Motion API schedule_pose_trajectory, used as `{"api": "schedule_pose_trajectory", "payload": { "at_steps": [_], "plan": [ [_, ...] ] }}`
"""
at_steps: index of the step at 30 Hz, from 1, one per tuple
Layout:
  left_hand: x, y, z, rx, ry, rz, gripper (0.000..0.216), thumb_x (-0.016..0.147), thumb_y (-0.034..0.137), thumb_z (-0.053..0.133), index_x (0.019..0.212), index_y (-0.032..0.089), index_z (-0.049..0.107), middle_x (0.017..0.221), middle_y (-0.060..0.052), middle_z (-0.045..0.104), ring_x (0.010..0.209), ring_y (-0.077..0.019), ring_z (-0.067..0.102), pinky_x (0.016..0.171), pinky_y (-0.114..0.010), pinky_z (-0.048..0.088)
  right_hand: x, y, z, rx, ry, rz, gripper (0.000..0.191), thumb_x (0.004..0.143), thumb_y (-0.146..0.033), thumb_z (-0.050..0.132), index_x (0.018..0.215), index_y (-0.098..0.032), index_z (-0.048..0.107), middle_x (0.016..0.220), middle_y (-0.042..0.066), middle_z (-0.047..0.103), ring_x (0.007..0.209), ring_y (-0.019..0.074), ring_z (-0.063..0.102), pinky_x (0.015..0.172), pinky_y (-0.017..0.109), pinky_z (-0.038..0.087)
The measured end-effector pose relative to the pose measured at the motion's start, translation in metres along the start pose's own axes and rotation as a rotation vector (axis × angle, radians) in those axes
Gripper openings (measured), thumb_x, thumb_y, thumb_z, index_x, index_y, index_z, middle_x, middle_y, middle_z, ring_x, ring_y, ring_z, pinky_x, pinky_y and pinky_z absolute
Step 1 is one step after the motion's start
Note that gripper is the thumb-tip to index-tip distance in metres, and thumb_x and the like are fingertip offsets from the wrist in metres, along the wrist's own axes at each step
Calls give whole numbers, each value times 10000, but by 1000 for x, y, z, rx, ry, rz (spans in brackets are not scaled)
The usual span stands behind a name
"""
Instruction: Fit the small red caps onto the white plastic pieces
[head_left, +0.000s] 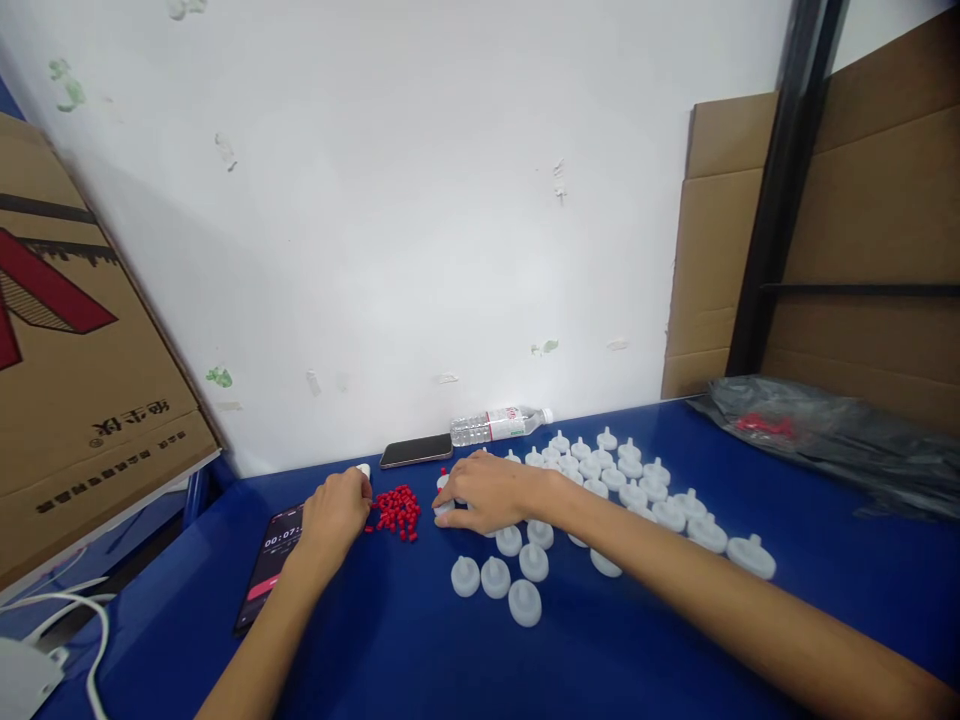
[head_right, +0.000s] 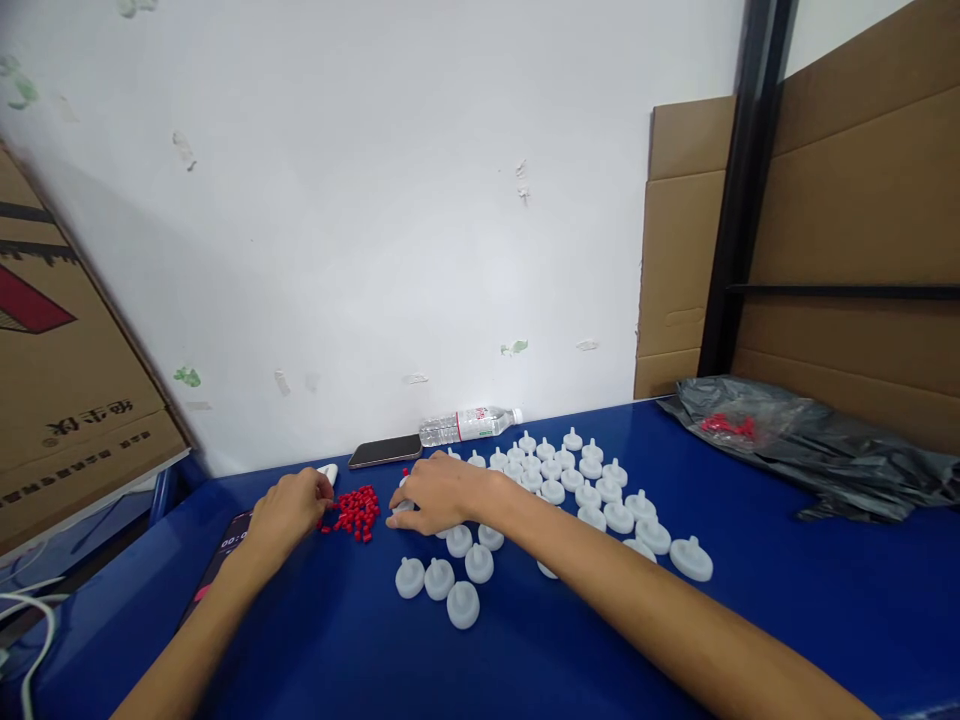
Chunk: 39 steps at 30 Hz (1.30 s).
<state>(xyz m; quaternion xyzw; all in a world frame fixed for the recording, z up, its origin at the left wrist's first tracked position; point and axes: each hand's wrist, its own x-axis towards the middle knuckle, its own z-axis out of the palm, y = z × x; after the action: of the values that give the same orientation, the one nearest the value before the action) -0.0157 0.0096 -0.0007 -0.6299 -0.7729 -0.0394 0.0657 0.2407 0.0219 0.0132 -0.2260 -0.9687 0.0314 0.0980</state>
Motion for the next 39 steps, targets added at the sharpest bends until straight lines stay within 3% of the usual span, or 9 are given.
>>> {"api": "schedule_pose_trajectory", "payload": {
  "at_steps": [7,12,14,18,21,31,33,36,39],
  "plan": [
    [-1,1,0,-8,2,-16,182,857,230,568,958,201,717,1015,-152,744,972,-344,698,733,-345,474,0,-2,-12,-41,247,27,319,974,-458,568,986,-177,718,857,51,736,787,195,656,728,304,425],
    [-5,10,-10,-15,114,-42,365,974,362,385,1018,190,704,1005,-185,736,940,-360,698,711,-359,449,0,-4,-13,-40,323,67,119,988,-283,559,1052,-191,601,1012,47,676,729,145,586,621,274,370],
    [-11,19,-18,-87,224,23,442,1003,429,309,932,209,687,892,-134,738,847,-309,697,672,-325,419,0,-5,-11,-26,314,63,122,1007,-240,503,1118,-197,532,1024,51,656,724,145,574,599,272,357],
    [-24,38,-26,-292,339,351,424,1022,434,280,816,227,588,755,-38,676,739,-211,632,665,-284,378,0,-5,-9,39,316,80,193,994,-259,508,1154,-203,416,880,16,627,680,157,550,580,266,332],
    [-33,49,-23,-361,326,483,336,1003,438,345,838,230,551,775,-23,653,737,-202,601,671,-284,368,0,-5,-11,92,351,74,220,958,-249,529,1127,-213,392,829,-2,597,660,154,524,588,261,330],
    [-35,56,-15,-706,221,549,383,1000,458,328,798,211,540,658,24,515,614,-155,460,622,-281,319,0,-7,-14,122,350,2,228,962,-318,570,1065,-241,382,806,-31,576,584,126,441,578,247,328],
    [-32,57,-14,-905,156,514,396,977,497,362,752,208,514,594,45,415,560,-136,394,567,-268,301,2,-5,-14,69,365,-4,221,972,-310,566,1086,-231,395,864,-2,608,649,138,494,607,249,349],
    [-27,58,-12,-1241,36,396,418,952,510,348,639,234,348,512,77,239,453,-110,271,472,-254,258,3,3,-15,-120,368,1,76,988,-167,491,1042,-210,459,888,46,628,833,186,562,682,271,372],
    [-17,52,-11,-1256,84,286,420,956,475,308,617,252,201,489,78,210,418,-102,268,449,-250,269,-1,18,-14,-166,392,156,102,993,-127,458,1022,-199,524,889,57,635,867,201,582,715,289,387]
  ]
}}
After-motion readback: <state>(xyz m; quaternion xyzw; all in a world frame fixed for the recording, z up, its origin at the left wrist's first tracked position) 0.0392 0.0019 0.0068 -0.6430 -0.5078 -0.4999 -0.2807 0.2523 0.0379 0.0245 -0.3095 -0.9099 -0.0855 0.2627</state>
